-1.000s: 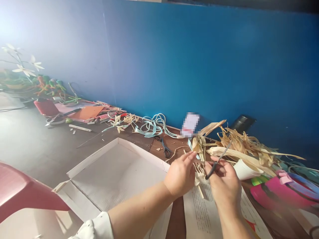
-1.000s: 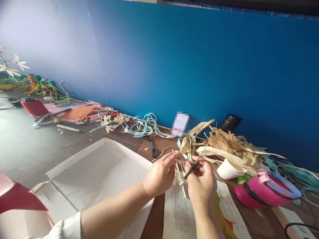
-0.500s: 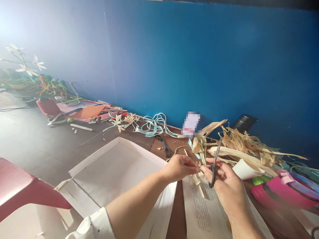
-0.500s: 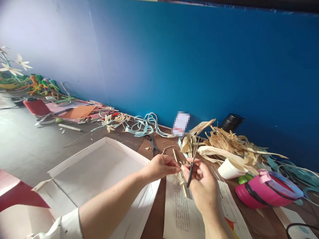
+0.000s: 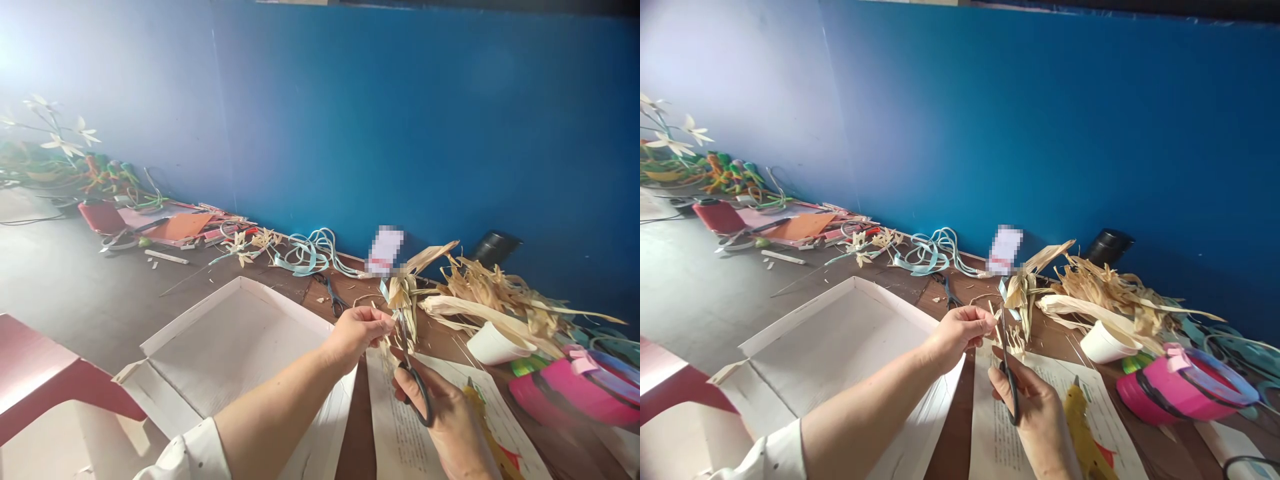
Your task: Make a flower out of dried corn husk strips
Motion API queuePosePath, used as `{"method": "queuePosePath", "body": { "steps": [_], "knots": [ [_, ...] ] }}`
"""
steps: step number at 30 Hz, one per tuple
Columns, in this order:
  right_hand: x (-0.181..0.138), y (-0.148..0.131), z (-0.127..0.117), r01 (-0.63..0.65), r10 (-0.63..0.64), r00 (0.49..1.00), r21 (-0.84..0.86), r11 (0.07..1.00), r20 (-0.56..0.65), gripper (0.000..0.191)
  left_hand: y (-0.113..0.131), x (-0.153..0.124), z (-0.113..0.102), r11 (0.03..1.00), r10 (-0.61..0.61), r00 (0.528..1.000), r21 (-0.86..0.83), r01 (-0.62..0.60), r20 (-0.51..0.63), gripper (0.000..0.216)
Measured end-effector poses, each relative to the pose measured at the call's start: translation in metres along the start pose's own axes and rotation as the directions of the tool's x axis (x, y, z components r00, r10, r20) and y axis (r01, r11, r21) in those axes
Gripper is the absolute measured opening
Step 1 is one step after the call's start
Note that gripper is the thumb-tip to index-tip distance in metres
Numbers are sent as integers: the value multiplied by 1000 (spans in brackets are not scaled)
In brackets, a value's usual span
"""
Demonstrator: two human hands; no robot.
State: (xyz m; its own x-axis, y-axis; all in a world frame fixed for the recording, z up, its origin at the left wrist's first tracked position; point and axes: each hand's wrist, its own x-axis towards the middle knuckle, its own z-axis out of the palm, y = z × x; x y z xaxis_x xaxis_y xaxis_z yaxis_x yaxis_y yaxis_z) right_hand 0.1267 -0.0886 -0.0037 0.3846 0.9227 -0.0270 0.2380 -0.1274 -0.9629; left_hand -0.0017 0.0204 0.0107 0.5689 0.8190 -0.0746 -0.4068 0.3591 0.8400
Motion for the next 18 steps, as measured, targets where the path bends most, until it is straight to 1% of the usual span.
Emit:
{"method": "queuePosePath", "body": {
  "steps": [7, 11, 18],
  "knots": [
    [-4, 1, 2, 29, -29, 999, -9, 1000, -28, 42, -2, 0, 0, 999, -43, 999, -1, 43, -32, 34],
    [-4, 3, 3, 40, -40, 999, -6, 999, -2, 44, -1, -1, 2, 998, -57, 998, 2, 57, -34, 31],
    [-4, 6, 1, 35, -35, 999, -8, 999, -3, 44, 2, -2, 3, 998, -54, 998, 28, 55, -42, 30]
  ]
}}
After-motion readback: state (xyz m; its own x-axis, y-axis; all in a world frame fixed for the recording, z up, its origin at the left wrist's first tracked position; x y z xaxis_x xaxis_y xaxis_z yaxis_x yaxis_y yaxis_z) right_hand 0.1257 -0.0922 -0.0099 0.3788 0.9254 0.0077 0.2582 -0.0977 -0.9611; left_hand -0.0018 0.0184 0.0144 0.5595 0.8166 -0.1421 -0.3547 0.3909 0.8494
